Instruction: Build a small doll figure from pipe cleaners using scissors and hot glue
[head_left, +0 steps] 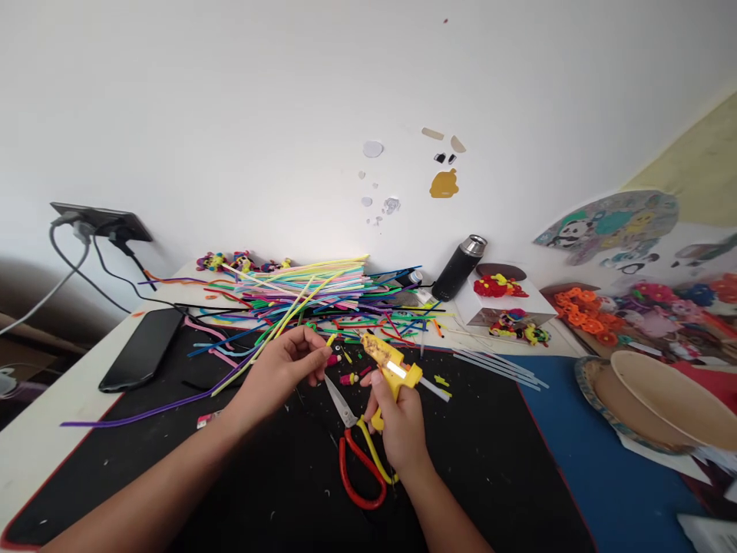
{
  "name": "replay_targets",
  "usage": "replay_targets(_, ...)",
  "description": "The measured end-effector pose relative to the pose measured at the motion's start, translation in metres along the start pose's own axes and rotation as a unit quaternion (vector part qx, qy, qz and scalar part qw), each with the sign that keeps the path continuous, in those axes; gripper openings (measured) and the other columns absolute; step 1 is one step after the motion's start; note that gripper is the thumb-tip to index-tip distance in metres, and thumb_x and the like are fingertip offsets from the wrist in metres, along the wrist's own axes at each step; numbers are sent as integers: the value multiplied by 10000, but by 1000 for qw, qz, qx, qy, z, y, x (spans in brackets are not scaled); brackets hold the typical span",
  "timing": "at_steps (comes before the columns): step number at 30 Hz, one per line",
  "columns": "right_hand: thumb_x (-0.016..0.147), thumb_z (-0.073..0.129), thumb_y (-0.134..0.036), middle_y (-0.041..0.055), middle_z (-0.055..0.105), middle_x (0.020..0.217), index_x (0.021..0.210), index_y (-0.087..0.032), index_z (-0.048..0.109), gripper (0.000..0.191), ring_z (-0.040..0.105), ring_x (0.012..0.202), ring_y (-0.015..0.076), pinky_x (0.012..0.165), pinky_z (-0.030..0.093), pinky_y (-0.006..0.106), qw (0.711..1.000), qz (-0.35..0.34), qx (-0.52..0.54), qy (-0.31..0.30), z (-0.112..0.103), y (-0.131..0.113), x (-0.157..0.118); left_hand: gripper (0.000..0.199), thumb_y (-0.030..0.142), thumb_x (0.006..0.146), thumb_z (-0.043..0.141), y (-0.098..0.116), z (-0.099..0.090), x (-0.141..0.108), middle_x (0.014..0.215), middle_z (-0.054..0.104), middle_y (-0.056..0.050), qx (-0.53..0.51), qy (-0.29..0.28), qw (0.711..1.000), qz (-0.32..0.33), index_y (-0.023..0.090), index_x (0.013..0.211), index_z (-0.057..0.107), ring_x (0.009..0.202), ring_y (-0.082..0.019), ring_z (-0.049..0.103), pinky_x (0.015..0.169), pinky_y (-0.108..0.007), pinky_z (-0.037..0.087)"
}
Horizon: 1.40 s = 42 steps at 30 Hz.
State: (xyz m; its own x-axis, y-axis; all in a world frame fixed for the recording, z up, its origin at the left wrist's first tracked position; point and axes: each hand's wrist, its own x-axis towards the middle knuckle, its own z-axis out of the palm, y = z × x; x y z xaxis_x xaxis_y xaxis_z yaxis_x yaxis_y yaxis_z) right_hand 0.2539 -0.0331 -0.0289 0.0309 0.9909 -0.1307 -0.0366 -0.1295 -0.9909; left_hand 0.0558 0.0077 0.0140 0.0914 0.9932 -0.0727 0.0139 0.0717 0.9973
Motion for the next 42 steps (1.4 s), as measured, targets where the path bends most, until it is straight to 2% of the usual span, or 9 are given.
replay_targets(3, 853, 684, -779, -30, 567, 494, 870, -146, 718, 635, 472, 375, 105, 405, 362, 218, 998, 32, 57, -10, -13, -2, 1, 374, 481, 730, 892, 1, -1, 2, 636, 658, 14, -28, -5, 1000, -2, 197, 783, 654, 568, -145, 601, 524, -251, 485)
replay_targets(11, 790, 774, -757, -54, 553, 513, 958, -124, 721, 657, 424, 361, 79, 350, 235, 186, 979, 139, 143, 54, -61, 7, -12, 411, 525, 713, 909, 4, 6, -6, 679, 681, -11, -60, -49, 996, -37, 188, 762, 679, 626, -156, 612, 570, -257, 474)
replay_targets(15, 800, 770, -740, -45, 567, 512, 999, -120, 725, 653, 441, 368, 90, 353, 243, 189, 978, 173, 116, 31, -65, 6, -13, 395, 514, 692, 923, 1, 8, -13, 716, 681, -17, -60, -74, 994, -46, 188, 753, 709, 661, -158, 592, 607, -265, 480)
replay_targets(22, 880, 693, -728, -12, 642, 596, 1071, -117, 714, 640, 517, 382, 103, 348, 278, 186, 981, 179, 74, -18, -70, 4, -4, 388, 515, 654, 929, 1, 6, -18, 732, 633, -8, -60, -27, 997, -41, 195, 730, 722, 626, -130, 479, 565, -246, 396)
replay_targets(28, 935, 539, -789, 29, 688, 573, 1056, -141, 710, 681, 619, 401, 171, 350, 304, 216, 977, 175, -116, -27, -92, 4, -2, 390, 487, 627, 948, 3, 7, -13, 689, 608, 3, -110, -44, 991, -68, 187, 755, 736, 601, -121, 468, 559, -249, 372)
replay_targets(31, 971, 516, -752, 13, 630, 476, 767, -186, 686, 625, 614, 398, 172, 433, 378, 243, 947, 126, -294, -21, -107, 2, -7, 374, 479, 650, 946, 1, 6, -11, 704, 629, -6, -122, -60, 988, -72, 187, 761, 739, 616, -124, 488, 573, -249, 384)
replay_targets(34, 985, 540, -685, -2, 583, 436, 589, -223, 582, 610, 548, 355, 159, 456, 359, 268, 920, 88, -381, -17, -116, -3, -16, 356, 480, 679, 931, -2, 6, -10, 723, 653, -22, -116, -77, 988, -70, 188, 753, 741, 639, -138, 516, 587, -256, 407)
replay_targets(38, 936, 645, -626, -35, 523, 442, 624, -233, 639, 502, 468, 364, 153, 425, 278, 270, 944, 45, -327, -18, -108, -10, -28, 351, 475, 678, 930, -6, 6, -9, 738, 658, -26, -116, -81, 987, -76, 189, 776, 752, 638, -141, 524, 592, -260, 419)
replay_targets(42, 916, 679, -627, -85, 450, 430, 763, -212, 693, 442, 411, 362, 120, 408, 292, 236, 977, 73, -190, -59, -77, -16, -31, 348, 447, 649, 958, -7, 11, -11, 743, 639, -13, -147, -95, 980, -95, 190, 772, 758, 630, -128, 500, 593, -256, 402)
